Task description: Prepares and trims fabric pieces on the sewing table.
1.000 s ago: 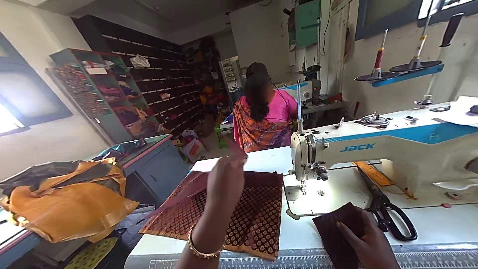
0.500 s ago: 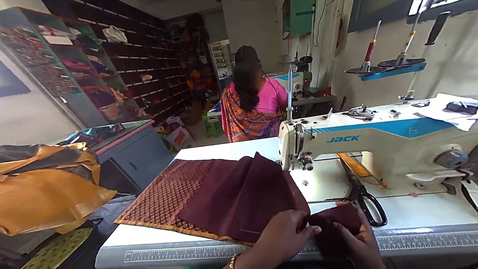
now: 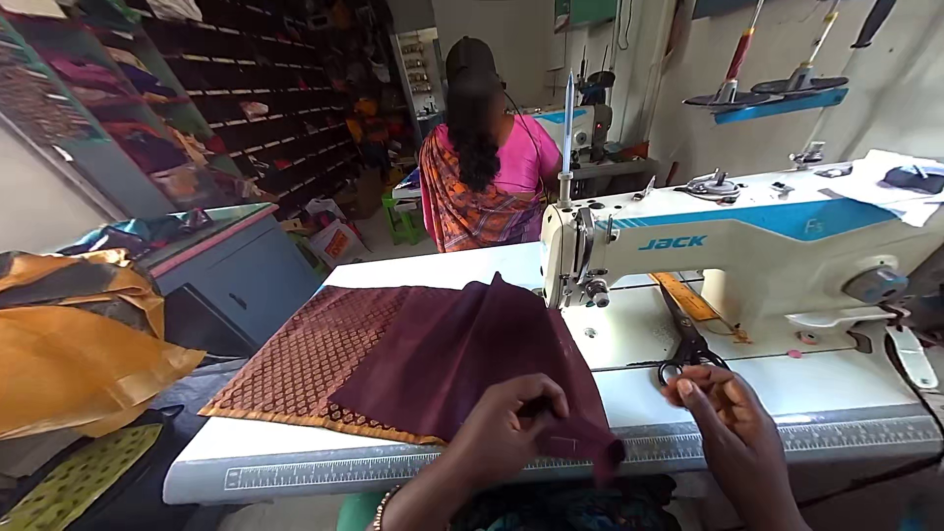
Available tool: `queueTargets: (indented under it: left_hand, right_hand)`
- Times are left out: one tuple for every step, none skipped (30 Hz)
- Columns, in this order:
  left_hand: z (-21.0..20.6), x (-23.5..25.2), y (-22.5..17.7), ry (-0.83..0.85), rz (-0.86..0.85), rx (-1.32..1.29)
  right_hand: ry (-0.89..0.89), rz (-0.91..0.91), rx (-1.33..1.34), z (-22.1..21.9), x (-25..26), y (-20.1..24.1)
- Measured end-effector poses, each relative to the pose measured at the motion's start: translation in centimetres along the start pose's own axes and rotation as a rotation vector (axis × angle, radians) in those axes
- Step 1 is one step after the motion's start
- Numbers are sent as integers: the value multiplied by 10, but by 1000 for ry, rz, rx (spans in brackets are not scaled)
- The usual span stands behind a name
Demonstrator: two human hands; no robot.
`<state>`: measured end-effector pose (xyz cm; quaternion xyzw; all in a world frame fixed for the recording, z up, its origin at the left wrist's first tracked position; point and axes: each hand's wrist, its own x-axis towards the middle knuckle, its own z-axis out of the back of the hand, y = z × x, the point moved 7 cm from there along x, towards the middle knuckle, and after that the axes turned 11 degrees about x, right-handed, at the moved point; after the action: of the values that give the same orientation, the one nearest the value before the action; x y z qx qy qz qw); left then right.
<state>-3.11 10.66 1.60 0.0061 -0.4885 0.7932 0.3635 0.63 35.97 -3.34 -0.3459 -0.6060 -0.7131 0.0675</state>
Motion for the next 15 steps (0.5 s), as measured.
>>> queueTargets:
  left_hand:
    - [8, -2, 3, -20, -16, -109]
    - [15, -5, 6, -27, -43, -230]
    - [20, -7, 8, -13, -78, -353]
    - [24, -10, 12, 19, -109, -464]
    - [27, -11, 16, 54, -128, -577]
    - [27, -14, 19, 84, -129, -679]
    - [26, -17, 22, 94, -98, -721]
    - [25, -21, 23, 45, -15, -666]
    - [23, -23, 23, -36, 67, -486]
    - [21, -23, 22, -96, 116, -208]
    - [15, -23, 19, -92, 131, 73]
    - [3, -23, 17, -38, 127, 302]
    - [-11, -22, 16, 21, 107, 475]
    - [-26, -21, 15, 78, 81, 598]
    - [-39, -22, 14, 125, 54, 661]
  right_hand:
    - [-33, 14, -172, 9, 5, -6]
    - [-40, 31, -331, 15, 8, -12]
    - [-26, 39, -442, 18, 12, -17]
    - [-9, 17, -524, 19, 14, -23]
    - [12, -24, -591, 20, 16, -30]
    - [30, -71, -641, 20, 18, -35]
    - [43, -112, -677, 20, 20, -39]
    - [54, -147, -700, 20, 22, -40]
    - [69, -182, -720, 18, 24, -39]
    - [88, -227, -742, 17, 28, -38]
    - [109, -295, -766, 14, 31, -36]
    - [132, -374, -794, 12, 34, -34]
    - [150, -449, -821, 11, 36, -32]
    - [164, -499, -841, 10, 37, -30]
    - [174, -528, -856, 10, 38, -29]
